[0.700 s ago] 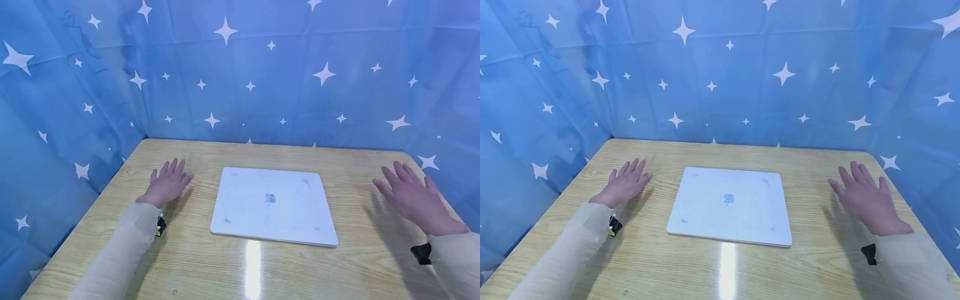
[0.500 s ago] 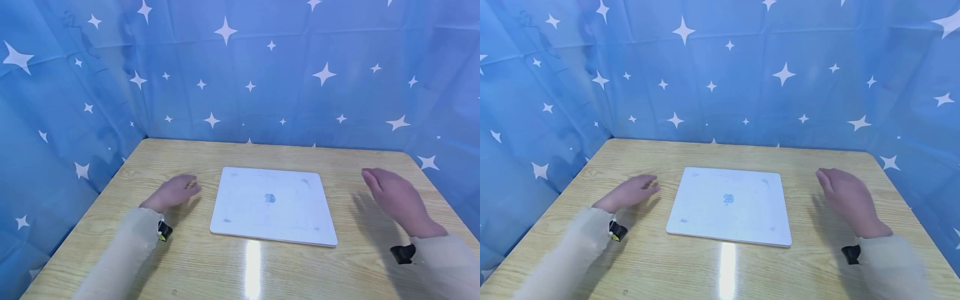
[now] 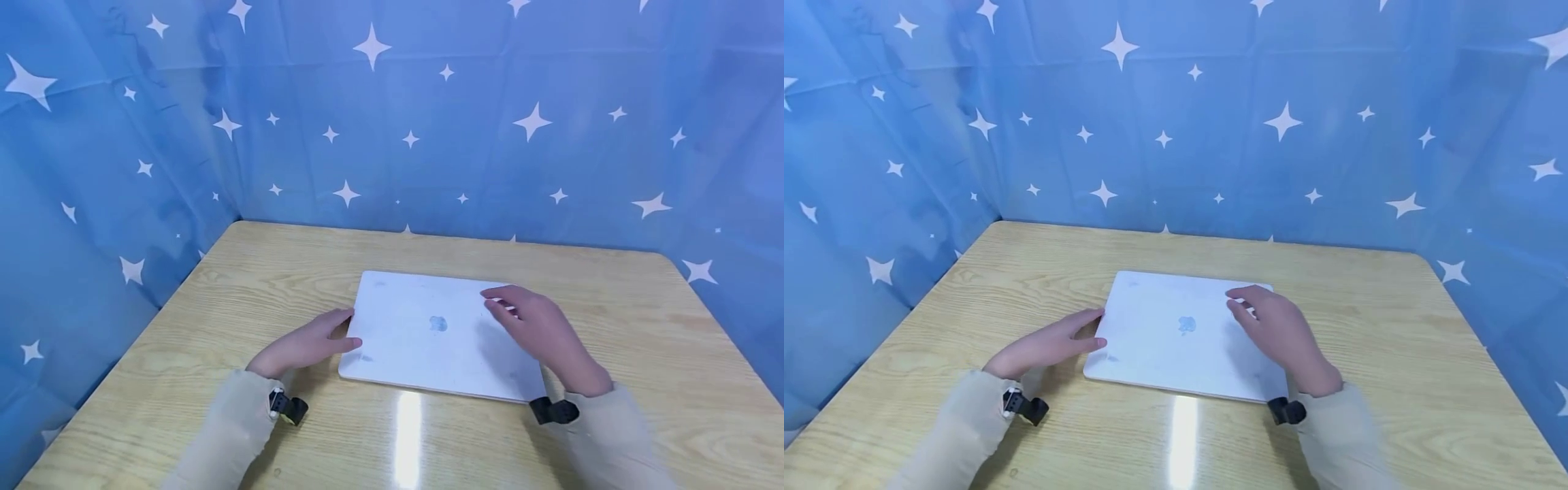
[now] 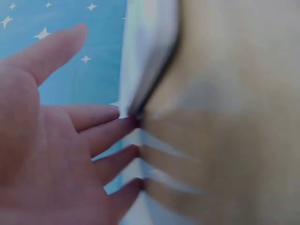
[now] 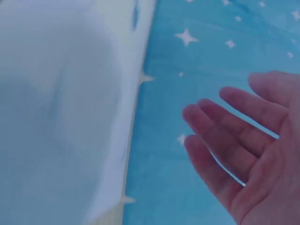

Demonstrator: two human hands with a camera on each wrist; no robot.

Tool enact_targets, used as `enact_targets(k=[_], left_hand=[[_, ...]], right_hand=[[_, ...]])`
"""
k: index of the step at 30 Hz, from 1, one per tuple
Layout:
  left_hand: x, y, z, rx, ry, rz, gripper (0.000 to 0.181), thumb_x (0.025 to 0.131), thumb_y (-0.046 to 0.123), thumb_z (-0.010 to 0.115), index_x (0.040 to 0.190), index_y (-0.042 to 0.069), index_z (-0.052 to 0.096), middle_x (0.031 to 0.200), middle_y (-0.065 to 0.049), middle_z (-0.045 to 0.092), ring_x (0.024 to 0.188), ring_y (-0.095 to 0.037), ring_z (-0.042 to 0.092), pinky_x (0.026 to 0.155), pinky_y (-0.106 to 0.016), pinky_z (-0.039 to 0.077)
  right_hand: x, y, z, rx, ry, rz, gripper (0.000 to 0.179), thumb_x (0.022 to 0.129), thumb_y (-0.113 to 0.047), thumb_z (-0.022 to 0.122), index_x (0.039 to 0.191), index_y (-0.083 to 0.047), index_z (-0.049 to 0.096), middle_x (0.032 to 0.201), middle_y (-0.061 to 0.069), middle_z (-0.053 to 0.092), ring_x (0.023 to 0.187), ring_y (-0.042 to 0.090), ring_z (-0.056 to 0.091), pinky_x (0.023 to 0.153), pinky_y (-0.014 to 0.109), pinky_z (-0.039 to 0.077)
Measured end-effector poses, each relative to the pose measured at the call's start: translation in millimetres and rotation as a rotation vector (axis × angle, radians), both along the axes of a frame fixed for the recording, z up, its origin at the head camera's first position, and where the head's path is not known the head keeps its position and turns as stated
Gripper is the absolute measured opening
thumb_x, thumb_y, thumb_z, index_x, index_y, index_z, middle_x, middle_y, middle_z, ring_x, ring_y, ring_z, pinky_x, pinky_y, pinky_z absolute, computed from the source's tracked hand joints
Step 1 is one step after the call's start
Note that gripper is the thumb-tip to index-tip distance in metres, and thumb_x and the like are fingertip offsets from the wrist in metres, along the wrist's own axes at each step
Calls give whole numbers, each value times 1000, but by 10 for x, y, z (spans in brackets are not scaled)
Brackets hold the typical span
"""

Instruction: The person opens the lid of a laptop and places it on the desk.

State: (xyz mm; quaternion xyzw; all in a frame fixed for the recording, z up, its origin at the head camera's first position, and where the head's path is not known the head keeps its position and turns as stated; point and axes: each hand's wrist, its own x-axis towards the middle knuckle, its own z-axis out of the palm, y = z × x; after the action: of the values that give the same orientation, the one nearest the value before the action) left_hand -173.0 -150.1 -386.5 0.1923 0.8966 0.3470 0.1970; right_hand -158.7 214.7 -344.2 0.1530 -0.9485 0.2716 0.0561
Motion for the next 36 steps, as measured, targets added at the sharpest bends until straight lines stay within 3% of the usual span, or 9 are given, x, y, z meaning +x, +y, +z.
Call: enact_targets(k=[7,12,17,22,28,36], left_hand=[[52,-39,-127,48,-18,-8,83,83,57,48,144,15,9,149,-2,4,135,-23,-4,105,-49,5],[76,-53,-181,77,-60,38,82,82,61,45,144,24,6,149,3,-2,133,-21,-12,104,-51,-2],[84,-28,-229,116,-35,66,81,81,60,48,144,25,11,149,0,-2,133,-24,-12,103,-53,-3],[92,-10,-253,131,-53,91,84,77,60,54,143,29,13,149,0,-3,133,-28,-12,102,-57,-1],[83,3,-235,62,4,97,95,72,56,64,144,27,9,149,-5,-1,132,-33,-10,101,-59,2],[110,45,-232,-7,57,71,103,68,54,68,145,18,9,149,-10,2,133,-31,-8,103,-54,1]], right_hand=[[1,-183,29,-9,-5,66,37,91,-43,43,117,-21,57,122,-3,52,89,17,57,74,37,46],[6,-201,28,7,-51,83,36,91,-39,48,120,-20,55,126,-1,48,94,17,57,77,38,47],[-39,-254,-44,66,-78,130,36,90,-33,52,121,-15,55,127,2,47,101,19,55,82,39,45],[-26,-317,-127,105,-118,193,37,89,-30,54,122,-12,54,125,3,48,102,17,55,84,38,43],[-11,-425,-195,138,-180,256,39,88,-35,54,121,-15,55,120,-1,53,108,17,50,90,38,40],[80,-555,-238,209,-151,305,38,87,-33,56,119,-14,56,121,4,53,114,21,46,91,39,39]])
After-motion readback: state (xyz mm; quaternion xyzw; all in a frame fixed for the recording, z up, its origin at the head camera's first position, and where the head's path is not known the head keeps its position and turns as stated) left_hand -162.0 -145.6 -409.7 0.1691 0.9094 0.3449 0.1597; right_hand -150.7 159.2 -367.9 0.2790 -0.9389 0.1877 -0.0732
